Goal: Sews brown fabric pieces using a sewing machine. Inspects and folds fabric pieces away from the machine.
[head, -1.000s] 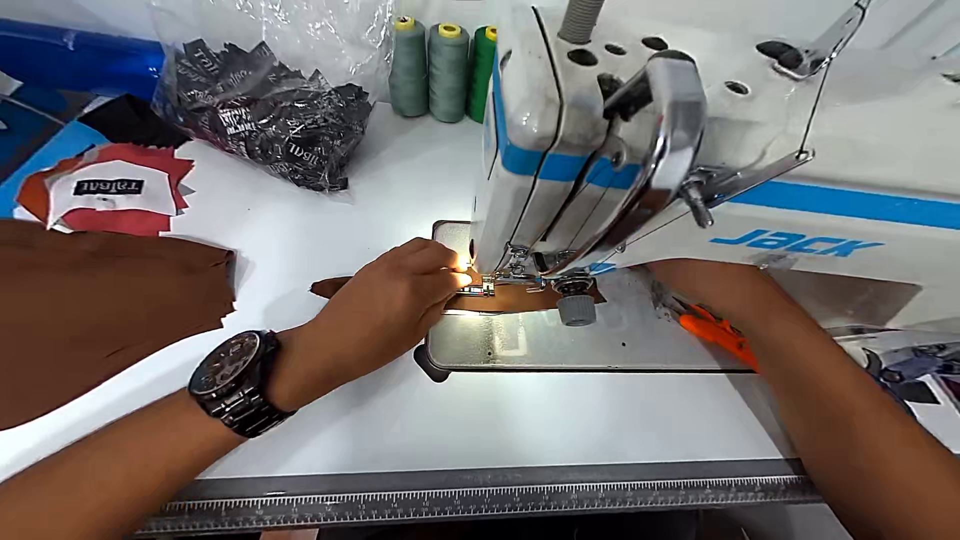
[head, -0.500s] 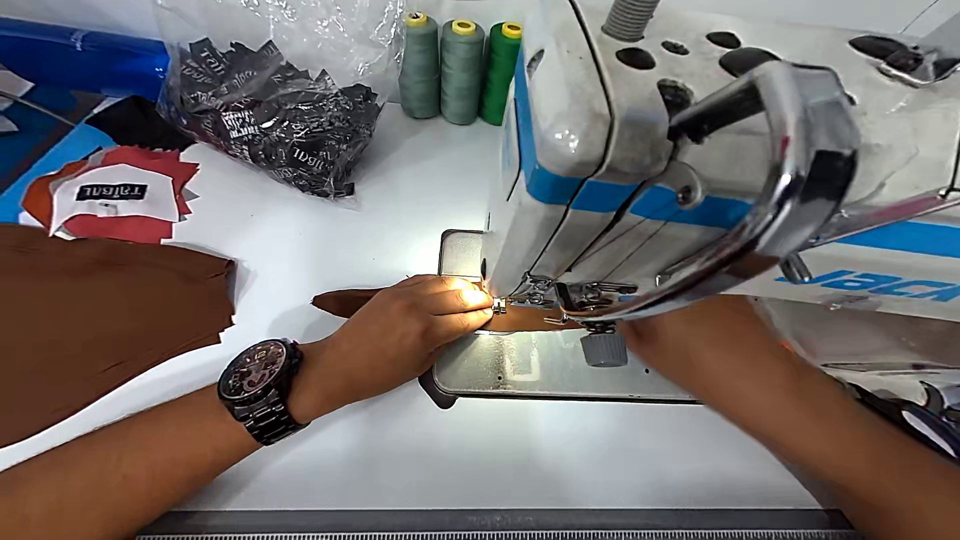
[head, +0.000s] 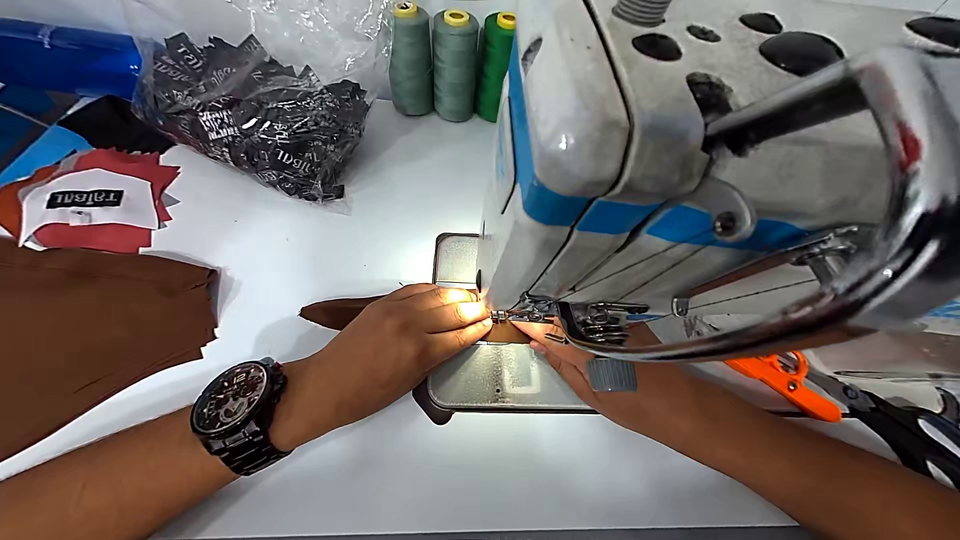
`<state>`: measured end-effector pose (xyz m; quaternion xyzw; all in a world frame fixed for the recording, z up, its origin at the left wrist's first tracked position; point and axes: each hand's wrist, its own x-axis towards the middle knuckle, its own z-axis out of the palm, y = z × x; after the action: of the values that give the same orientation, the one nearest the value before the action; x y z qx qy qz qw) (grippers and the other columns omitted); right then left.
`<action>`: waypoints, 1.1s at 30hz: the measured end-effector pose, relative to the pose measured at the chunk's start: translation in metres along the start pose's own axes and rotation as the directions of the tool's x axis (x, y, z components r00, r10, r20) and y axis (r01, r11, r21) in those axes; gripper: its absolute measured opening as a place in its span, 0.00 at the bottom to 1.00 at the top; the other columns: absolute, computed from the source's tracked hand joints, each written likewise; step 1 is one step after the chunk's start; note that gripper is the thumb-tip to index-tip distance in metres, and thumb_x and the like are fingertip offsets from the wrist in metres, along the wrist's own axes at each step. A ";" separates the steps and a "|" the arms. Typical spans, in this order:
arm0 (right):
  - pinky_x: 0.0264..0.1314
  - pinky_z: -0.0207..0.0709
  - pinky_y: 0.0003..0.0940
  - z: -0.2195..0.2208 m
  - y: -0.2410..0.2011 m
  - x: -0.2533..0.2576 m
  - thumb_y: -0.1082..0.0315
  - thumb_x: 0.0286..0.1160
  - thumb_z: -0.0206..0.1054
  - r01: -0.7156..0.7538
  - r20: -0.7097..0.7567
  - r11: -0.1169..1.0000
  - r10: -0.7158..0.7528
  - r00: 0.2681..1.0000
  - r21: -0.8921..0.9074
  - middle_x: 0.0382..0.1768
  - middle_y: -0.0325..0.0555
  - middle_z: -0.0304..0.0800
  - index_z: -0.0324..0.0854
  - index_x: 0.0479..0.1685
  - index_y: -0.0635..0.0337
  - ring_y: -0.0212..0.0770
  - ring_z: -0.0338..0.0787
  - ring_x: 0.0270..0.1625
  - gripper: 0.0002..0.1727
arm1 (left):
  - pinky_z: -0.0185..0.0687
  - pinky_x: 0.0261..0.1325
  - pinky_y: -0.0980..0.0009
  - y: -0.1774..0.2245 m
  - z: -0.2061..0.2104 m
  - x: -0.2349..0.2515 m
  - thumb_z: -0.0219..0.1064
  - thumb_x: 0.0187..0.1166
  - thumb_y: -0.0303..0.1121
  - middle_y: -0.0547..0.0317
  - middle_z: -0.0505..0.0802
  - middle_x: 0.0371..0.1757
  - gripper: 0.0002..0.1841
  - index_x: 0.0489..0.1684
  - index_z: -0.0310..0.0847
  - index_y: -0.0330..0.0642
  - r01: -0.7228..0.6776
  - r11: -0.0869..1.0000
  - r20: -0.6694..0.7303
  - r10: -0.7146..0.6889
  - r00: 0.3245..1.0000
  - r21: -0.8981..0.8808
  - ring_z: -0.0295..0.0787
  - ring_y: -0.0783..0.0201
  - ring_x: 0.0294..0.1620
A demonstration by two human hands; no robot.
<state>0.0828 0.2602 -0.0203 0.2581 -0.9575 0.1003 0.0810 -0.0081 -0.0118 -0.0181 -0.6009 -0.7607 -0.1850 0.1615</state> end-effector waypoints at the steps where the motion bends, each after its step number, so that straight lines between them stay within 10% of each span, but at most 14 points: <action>1: 0.31 0.81 0.42 0.001 0.001 0.000 0.61 0.81 0.59 0.004 -0.004 1.000 -0.004 1.000 -0.003 0.27 0.43 0.90 0.91 0.29 0.53 0.44 0.92 0.33 0.17 | 0.76 0.73 0.71 0.000 0.001 0.000 0.61 0.77 0.26 0.61 0.96 0.54 0.15 0.51 0.95 0.44 0.001 1.000 -0.009 -0.001 1.000 -0.003 0.89 0.64 0.64; 33: 0.26 0.81 0.42 -0.007 -0.002 0.005 0.64 0.76 0.64 -0.006 -0.051 1.000 0.006 0.999 -0.009 0.22 0.47 0.87 0.89 0.24 0.58 0.46 0.91 0.29 0.14 | 0.77 0.72 0.71 -0.006 0.002 0.001 0.60 0.79 0.29 0.63 0.96 0.51 0.14 0.49 0.95 0.46 -0.015 1.000 -0.030 0.015 0.999 -0.004 0.89 0.65 0.63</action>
<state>0.0800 0.2576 -0.0123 0.2520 -0.9563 0.1027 0.1065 -0.0138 -0.0114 -0.0195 -0.6041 -0.7533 -0.1942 0.1729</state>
